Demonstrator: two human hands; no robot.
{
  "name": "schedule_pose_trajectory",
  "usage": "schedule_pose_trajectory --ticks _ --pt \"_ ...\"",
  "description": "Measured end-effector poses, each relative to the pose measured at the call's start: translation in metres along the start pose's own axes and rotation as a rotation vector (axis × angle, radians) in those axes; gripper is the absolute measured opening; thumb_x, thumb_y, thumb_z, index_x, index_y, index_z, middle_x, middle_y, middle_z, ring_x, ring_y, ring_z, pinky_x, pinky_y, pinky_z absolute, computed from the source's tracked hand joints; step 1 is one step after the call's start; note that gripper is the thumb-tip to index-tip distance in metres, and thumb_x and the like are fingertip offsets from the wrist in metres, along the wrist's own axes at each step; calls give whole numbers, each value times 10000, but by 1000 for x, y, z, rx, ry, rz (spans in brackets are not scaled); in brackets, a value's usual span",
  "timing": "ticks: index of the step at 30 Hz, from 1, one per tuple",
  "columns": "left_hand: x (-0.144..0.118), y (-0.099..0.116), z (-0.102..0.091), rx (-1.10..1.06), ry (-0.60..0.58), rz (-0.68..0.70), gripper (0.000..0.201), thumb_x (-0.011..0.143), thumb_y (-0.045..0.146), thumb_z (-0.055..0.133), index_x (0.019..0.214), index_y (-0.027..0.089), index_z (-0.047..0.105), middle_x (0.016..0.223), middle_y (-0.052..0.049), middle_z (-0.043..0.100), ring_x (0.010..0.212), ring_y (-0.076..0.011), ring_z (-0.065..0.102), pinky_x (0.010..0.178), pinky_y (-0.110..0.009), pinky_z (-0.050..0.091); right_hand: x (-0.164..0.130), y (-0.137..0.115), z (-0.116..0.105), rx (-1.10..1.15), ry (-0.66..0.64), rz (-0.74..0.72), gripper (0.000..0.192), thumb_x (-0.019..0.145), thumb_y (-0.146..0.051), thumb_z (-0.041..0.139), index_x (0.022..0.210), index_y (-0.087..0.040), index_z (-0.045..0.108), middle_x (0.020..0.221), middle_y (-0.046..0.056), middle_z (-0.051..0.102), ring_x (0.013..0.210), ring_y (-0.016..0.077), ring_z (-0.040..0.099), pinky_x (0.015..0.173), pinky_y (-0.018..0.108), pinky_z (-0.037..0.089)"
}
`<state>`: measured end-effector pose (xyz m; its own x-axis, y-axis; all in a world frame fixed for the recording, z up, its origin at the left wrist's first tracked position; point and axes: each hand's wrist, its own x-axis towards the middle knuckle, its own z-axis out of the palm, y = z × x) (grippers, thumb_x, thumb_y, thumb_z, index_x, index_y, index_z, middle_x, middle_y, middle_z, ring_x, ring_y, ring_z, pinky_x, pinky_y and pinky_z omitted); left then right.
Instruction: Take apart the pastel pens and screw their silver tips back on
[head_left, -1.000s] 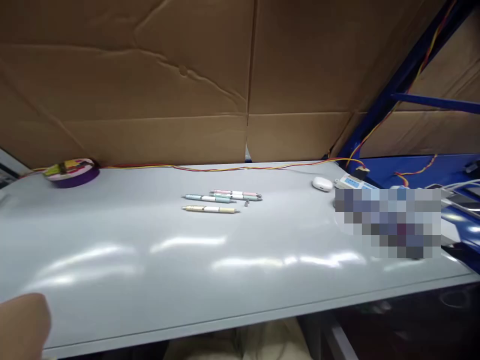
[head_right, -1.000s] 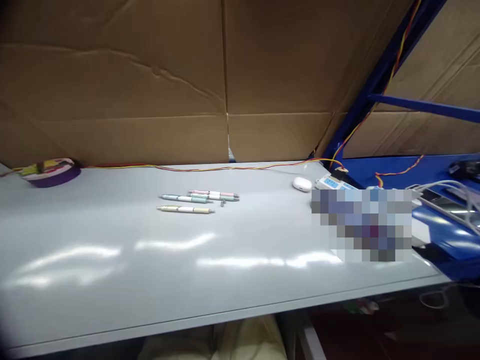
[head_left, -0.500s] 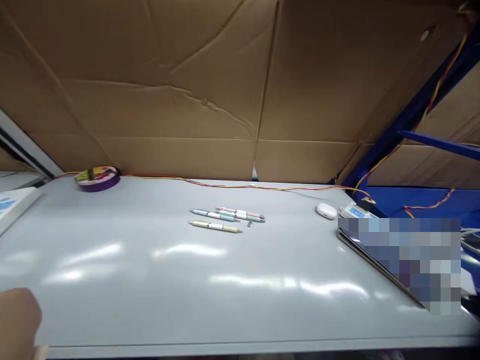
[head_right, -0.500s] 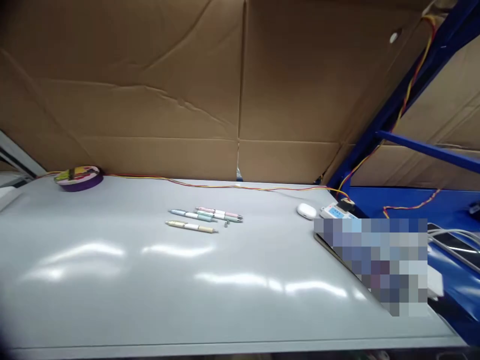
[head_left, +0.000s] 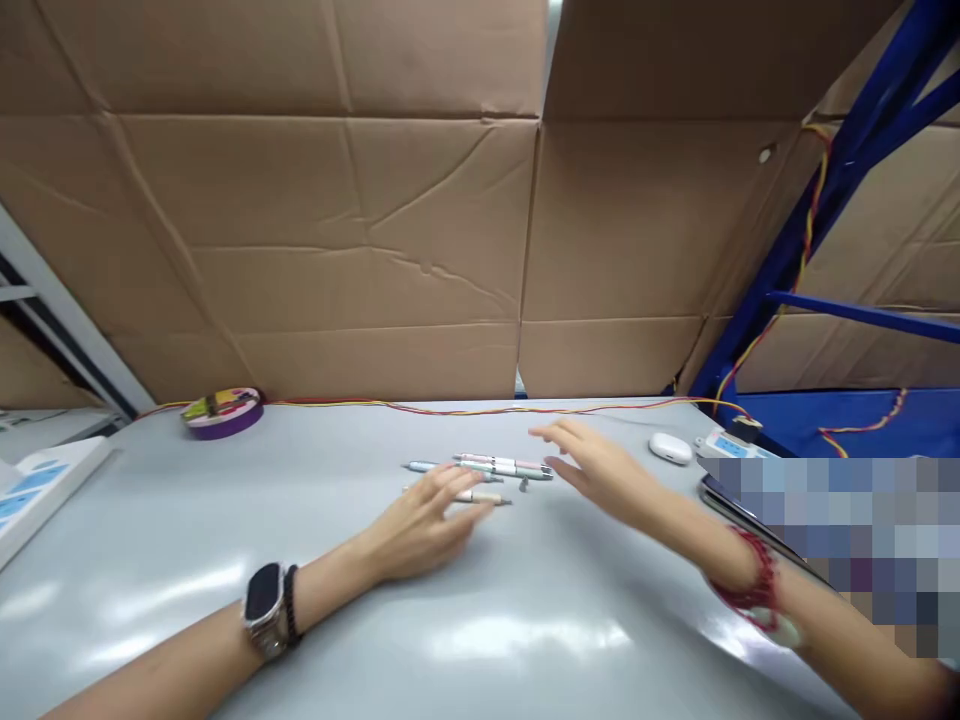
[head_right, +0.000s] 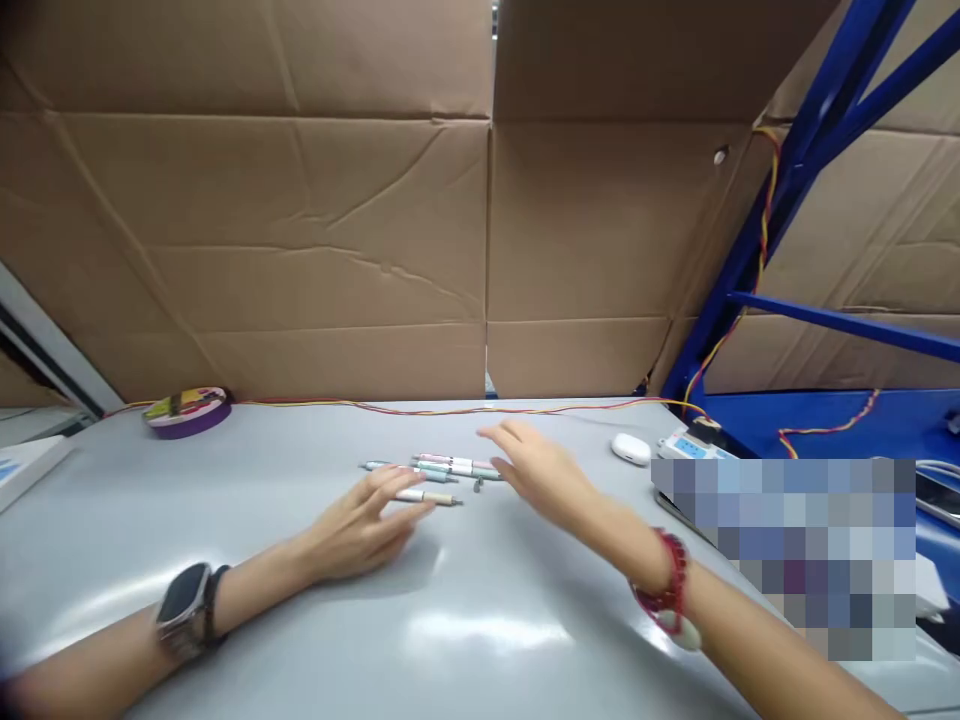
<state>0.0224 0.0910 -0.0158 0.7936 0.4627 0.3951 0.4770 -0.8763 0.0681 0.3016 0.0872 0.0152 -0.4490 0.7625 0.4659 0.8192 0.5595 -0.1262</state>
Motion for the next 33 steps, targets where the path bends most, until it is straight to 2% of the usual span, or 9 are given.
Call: schedule_pose_trajectory --ticks 2,4,9,15,21,24,26,30,33 --pt "6 -8 4 -19 9 -107 344 853 172 483 1195 214 478 1285 -109 424 1166 -272 406 951 -443 395 0 -4 16 -15 -61 -34 244 863 -157 552 1106 -176 560 976 65 608 847 184 587 719 322 511" --pt "9 -13 6 -20 18 -189 310 854 185 479 1164 197 482 1221 -116 451 1094 -269 450 875 -420 450 0 -7 33 -27 -87 -45 228 831 -103 563 1045 -176 593 884 62 615 785 195 579 666 313 503" --pt "7 -14 8 -111 -56 -290 190 846 199 498 1029 231 536 1105 -59 503 1026 -240 474 844 -368 462 -7 -5 54 7 -77 -28 136 879 -109 489 881 -172 610 806 51 603 747 193 560 643 312 491" --pt "6 -16 9 -221 -99 -349 142 876 169 473 984 244 529 1134 -35 478 1072 -229 428 870 -352 436 -12 1 55 199 -86 53 163 906 -129 439 916 -197 586 864 50 593 815 192 563 715 327 494" --pt "8 -16 8 -244 -117 -351 114 921 199 422 943 235 528 1046 -27 513 955 -212 466 808 -336 445 -11 2 58 276 -86 81 166 916 -160 427 916 -205 586 858 44 586 816 183 559 724 322 492" --pt "9 -15 7 -229 -109 -343 138 933 209 388 921 223 524 984 -30 538 899 -207 482 778 -330 448 -11 2 55 306 -36 69 160 922 -187 426 920 -204 586 852 51 595 798 184 560 706 319 491" --pt "9 -15 7 -219 -97 -335 166 944 217 351 911 211 513 950 -33 554 863 -202 496 743 -318 454 -12 -1 51 345 50 76 158 926 -210 427 921 -205 585 845 56 602 790 188 564 691 316 488" --pt "7 -15 8 -201 -93 -303 221 957 225 279 924 193 495 867 -31 579 774 -194 528 662 -295 459 -17 -13 41 506 213 235 119 902 -275 490 898 -218 595 812 35 617 748 180 581 669 285 486" --pt "4 -16 9 -183 -86 -270 259 959 232 236 975 188 491 799 -29 584 709 -191 539 612 -278 451 -22 -24 38 654 137 388 119 874 -325 537 869 -228 606 804 6 630 731 163 588 664 248 491"
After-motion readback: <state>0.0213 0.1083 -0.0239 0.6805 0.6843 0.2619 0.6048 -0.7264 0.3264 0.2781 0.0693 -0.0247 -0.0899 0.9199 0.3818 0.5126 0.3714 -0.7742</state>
